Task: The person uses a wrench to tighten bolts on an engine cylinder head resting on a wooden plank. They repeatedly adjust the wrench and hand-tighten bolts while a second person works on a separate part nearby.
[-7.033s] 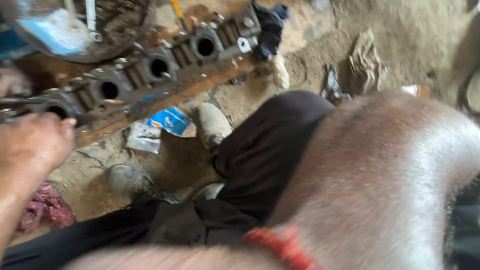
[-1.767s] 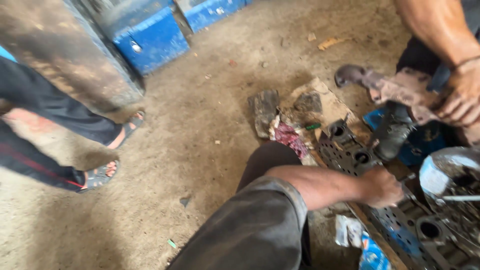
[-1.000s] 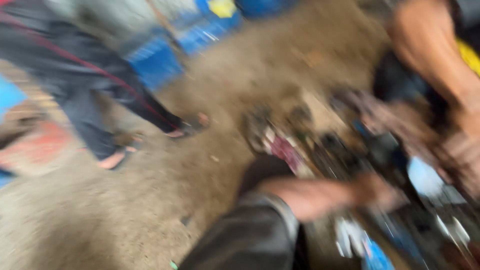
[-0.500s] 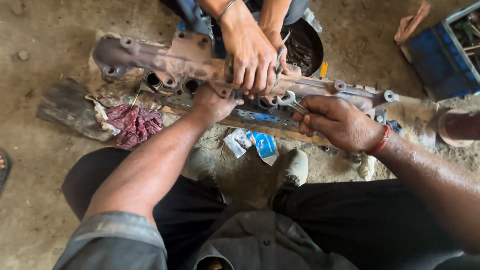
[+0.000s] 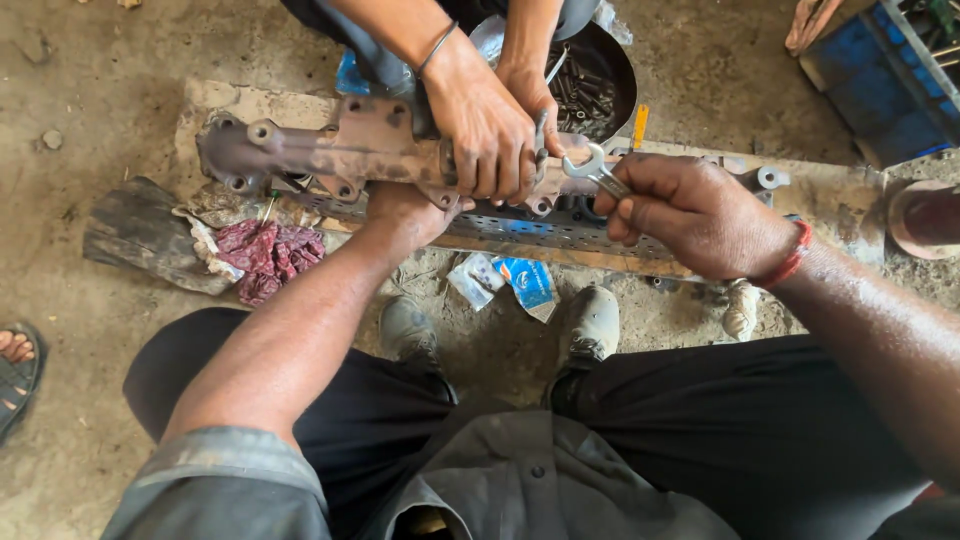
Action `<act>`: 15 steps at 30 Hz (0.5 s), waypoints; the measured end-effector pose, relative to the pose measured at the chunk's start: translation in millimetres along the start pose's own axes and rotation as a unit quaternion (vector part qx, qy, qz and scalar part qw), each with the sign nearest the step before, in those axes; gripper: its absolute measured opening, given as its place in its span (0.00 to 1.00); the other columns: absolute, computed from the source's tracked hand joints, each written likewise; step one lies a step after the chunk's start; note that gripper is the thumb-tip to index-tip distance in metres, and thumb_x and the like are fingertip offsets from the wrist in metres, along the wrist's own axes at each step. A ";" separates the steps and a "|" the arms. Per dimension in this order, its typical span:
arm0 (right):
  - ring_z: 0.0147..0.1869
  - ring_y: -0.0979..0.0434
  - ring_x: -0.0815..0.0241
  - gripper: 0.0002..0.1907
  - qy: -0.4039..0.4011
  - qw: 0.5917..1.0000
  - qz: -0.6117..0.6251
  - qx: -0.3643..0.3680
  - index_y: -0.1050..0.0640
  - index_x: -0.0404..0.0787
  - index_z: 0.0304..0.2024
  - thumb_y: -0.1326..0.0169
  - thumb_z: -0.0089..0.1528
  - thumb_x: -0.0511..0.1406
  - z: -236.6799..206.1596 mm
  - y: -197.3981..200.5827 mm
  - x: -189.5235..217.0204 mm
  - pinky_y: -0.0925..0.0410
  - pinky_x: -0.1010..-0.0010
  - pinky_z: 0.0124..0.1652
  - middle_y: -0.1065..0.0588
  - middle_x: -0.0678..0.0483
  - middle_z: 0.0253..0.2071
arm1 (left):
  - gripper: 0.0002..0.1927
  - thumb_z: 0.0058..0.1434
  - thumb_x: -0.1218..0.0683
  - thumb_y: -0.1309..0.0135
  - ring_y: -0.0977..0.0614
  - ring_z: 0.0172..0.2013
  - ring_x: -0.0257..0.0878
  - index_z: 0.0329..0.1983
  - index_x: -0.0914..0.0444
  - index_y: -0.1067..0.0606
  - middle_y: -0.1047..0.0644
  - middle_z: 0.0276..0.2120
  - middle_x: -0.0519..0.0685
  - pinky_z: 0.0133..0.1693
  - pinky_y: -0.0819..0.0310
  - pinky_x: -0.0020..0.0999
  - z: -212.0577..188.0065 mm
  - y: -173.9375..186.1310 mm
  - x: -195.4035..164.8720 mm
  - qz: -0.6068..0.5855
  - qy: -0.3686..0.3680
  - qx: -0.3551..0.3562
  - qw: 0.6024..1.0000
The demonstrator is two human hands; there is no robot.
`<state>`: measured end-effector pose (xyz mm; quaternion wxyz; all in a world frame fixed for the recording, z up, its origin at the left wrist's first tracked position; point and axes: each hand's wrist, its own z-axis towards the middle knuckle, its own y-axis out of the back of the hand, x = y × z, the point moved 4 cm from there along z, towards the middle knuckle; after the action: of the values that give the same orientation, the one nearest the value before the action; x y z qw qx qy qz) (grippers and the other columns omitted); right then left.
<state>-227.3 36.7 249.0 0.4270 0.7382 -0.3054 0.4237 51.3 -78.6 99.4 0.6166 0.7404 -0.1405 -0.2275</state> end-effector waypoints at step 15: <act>0.41 0.23 0.68 0.11 0.018 1.000 0.017 -0.007 0.23 0.33 0.48 0.55 0.69 0.30 -3.2 9.1 -3.8 0.27 0.73 0.46 0.22 0.55 0.35 | 0.24 0.62 0.39 0.49 0.20 0.49 0.51 0.54 0.57 0.23 0.21 0.52 0.52 0.49 0.28 0.47 -7.6 -22.5 8.2 -0.077 -0.011 -0.040 0.996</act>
<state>-237.5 35.9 250.0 0.4299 0.7222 -0.3129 0.4423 60.5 -71.6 77.2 0.6245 0.7213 -0.0809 -0.2883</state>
